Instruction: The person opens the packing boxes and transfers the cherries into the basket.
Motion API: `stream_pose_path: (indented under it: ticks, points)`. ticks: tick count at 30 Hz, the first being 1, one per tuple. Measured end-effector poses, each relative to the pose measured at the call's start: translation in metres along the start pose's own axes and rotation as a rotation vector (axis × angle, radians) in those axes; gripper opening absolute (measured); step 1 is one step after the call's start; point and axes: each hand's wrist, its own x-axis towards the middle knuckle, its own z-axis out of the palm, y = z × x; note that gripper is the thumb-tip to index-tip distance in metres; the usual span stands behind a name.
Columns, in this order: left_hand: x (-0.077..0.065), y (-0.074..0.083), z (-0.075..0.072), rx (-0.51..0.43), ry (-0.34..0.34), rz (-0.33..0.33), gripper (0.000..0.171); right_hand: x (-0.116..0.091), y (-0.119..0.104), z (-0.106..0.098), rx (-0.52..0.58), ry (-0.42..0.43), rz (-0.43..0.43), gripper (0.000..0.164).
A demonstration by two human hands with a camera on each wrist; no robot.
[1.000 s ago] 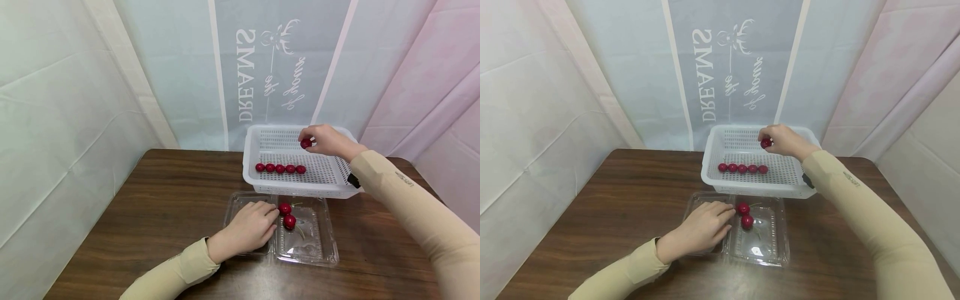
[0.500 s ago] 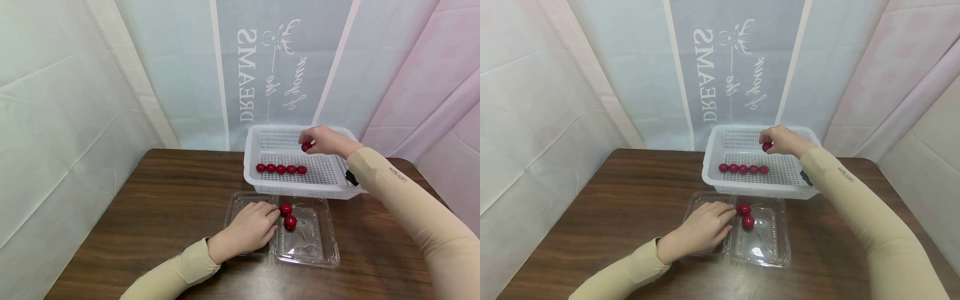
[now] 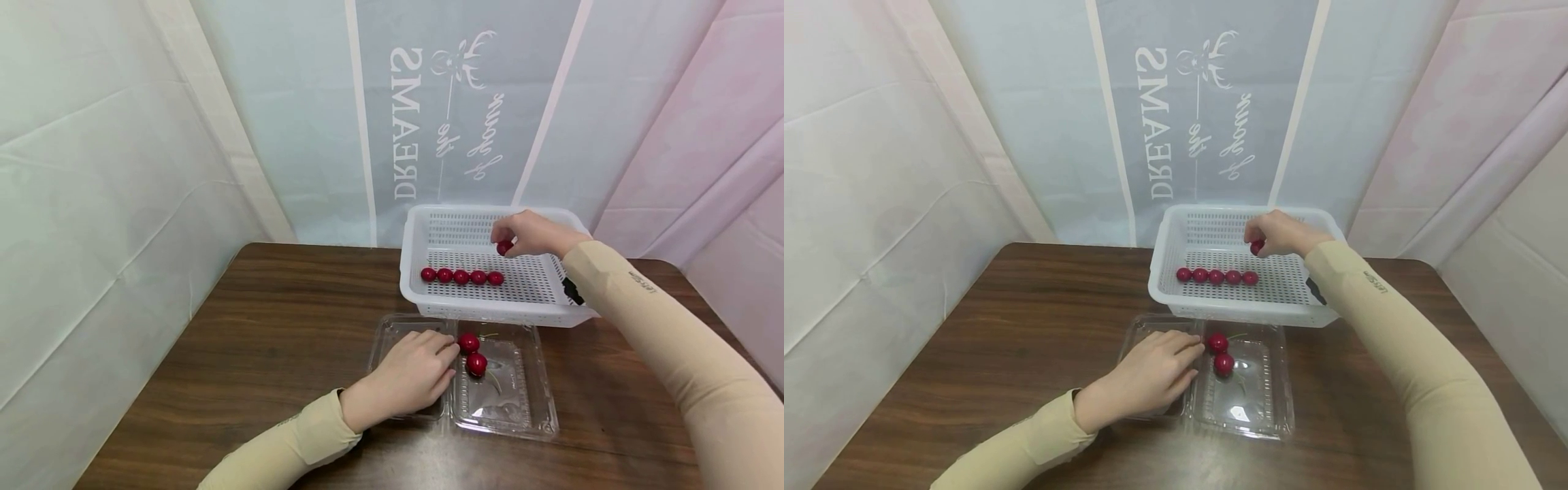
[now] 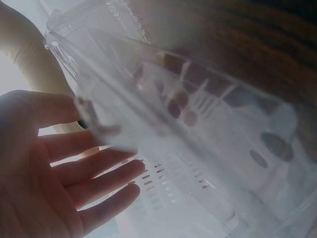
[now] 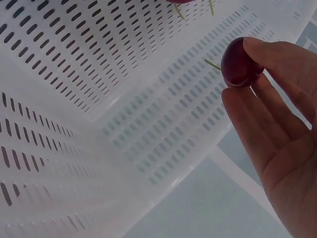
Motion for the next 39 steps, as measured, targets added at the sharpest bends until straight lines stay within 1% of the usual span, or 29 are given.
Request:
stream_pose_path:
  ticks: [7,11,15,20,27,39]
  points:
    - [0.0,0.001,0.0,0.01,0.003,0.001,0.033,0.001,0.011,0.006,-0.021,-0.028,0.001,0.027]
    - [0.0,0.001,0.0,0.013,0.003,0.002,0.033,0.001,0.015,0.008,-0.001,-0.061,0.048,0.027]
    - [0.0,0.0,0.0,0.01,0.006,0.004,0.033,-0.001,0.019,0.01,0.022,-0.085,0.077,0.027]
    - [0.0,0.0,0.001,0.014,0.003,0.005,0.033,-0.003,0.023,0.013,0.028,-0.098,0.084,0.028]
    - [0.001,0.0,-0.001,0.023,-0.006,0.0,0.034,-0.001,0.029,0.019,0.03,-0.149,0.06,0.029]
    - [0.001,0.0,0.0,0.03,-0.003,0.003,0.034,0.001,0.03,0.024,0.053,-0.205,0.073,0.031]
